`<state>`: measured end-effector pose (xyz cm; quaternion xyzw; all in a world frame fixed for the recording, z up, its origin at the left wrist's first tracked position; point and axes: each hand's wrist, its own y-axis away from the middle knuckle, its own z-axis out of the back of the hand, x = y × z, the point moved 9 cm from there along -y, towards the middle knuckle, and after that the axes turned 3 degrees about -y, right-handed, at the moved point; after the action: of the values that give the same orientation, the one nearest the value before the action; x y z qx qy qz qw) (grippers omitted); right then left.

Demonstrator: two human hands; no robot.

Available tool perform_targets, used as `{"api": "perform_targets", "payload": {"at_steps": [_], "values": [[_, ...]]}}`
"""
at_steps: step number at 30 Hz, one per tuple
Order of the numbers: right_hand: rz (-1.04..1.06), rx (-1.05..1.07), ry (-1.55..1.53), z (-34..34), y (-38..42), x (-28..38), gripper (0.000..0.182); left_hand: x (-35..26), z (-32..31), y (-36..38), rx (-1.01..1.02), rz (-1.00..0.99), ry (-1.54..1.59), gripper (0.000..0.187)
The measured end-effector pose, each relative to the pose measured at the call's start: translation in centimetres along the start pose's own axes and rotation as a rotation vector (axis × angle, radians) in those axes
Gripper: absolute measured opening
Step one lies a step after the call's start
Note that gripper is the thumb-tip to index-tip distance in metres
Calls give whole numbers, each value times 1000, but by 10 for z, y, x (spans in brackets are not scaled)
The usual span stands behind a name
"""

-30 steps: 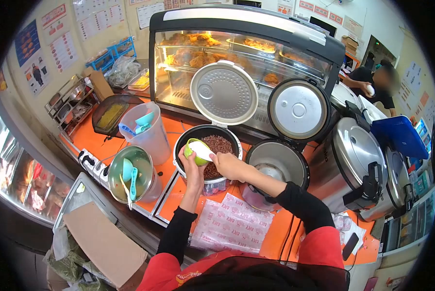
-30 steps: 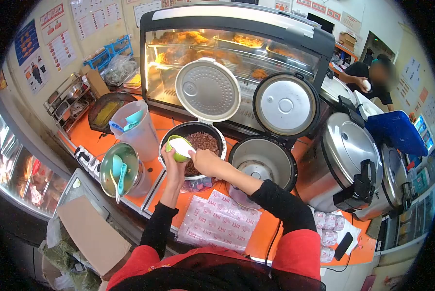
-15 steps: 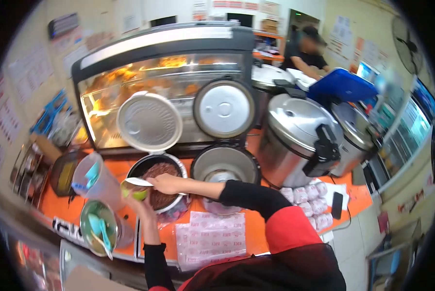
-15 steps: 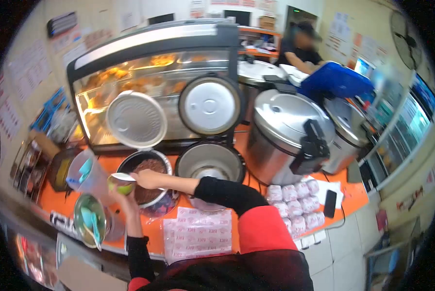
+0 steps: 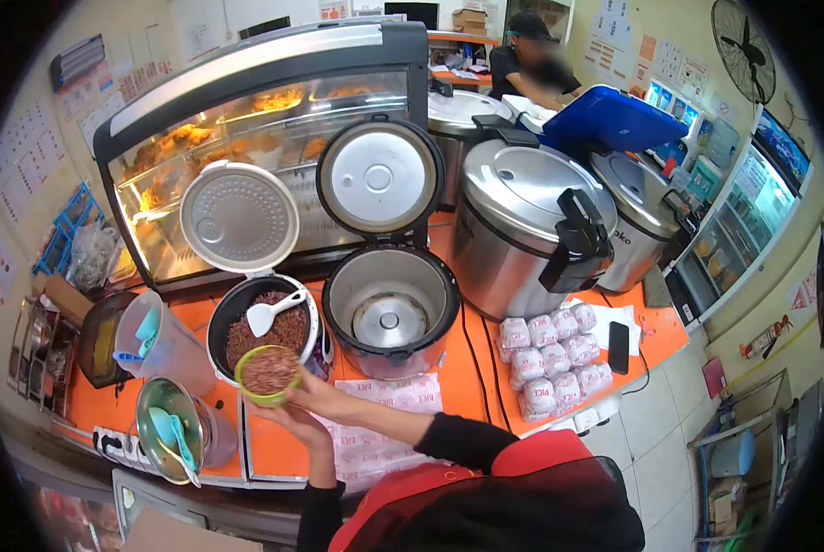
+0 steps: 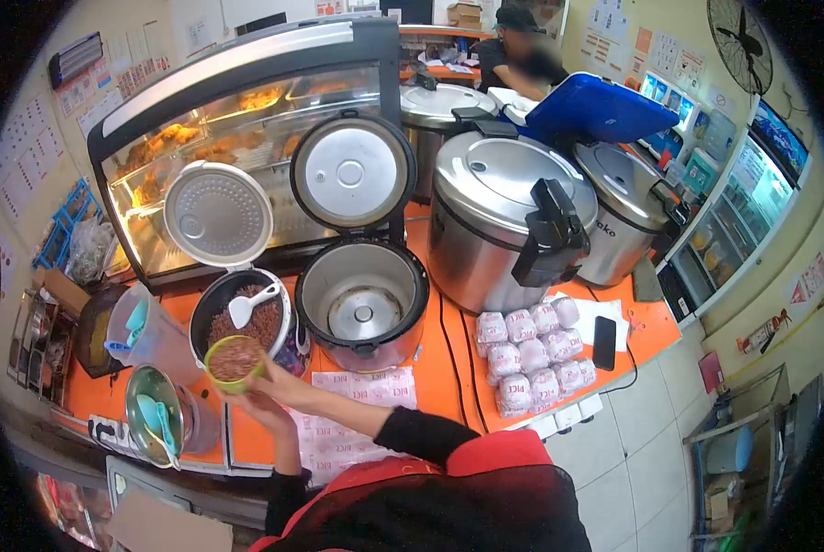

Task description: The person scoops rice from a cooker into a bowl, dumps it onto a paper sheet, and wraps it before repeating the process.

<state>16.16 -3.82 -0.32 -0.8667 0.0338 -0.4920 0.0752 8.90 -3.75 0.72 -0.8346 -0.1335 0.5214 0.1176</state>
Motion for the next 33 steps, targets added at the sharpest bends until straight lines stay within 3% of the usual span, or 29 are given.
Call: {"api": "perform_targets", "payload": {"at_steps": [3,5,7,9,11,14,17,20,26,29,32,33], "values": [[-15,21,-593,22,58,-9,78,34,32,46,272,-157,-400,67],[-121,-39,-694,47,102,-30,83,72,58,73,504,-144,-676,65],[-179,-112,-734,80,154,-69,84,145,87,110,1016,154,-860,66],[-316,-317,-787,110,214,-111,81,133,73,143,1252,-51,-1274,80],[-417,-528,-752,126,260,-122,72,136,73,156,1206,-93,-1341,93],[-312,-655,-426,135,259,-86,68,145,70,164,1160,-65,-1379,102],[-183,-505,407,153,224,-72,73,145,69,166,1155,-65,-1387,105],[-151,-255,1493,120,190,-72,77,144,71,166,1156,-74,-1370,107],[-292,-341,1483,130,180,-86,75,146,73,162,1169,-71,-1390,111],[-125,-335,1265,135,185,-73,73,146,74,162,1189,-53,-1385,111],[-42,-540,1307,124,206,-1,76,143,79,158,1186,-23,-1412,111],[22,-777,1125,157,233,-6,73,142,82,157,1184,-13,-1432,112]]}}
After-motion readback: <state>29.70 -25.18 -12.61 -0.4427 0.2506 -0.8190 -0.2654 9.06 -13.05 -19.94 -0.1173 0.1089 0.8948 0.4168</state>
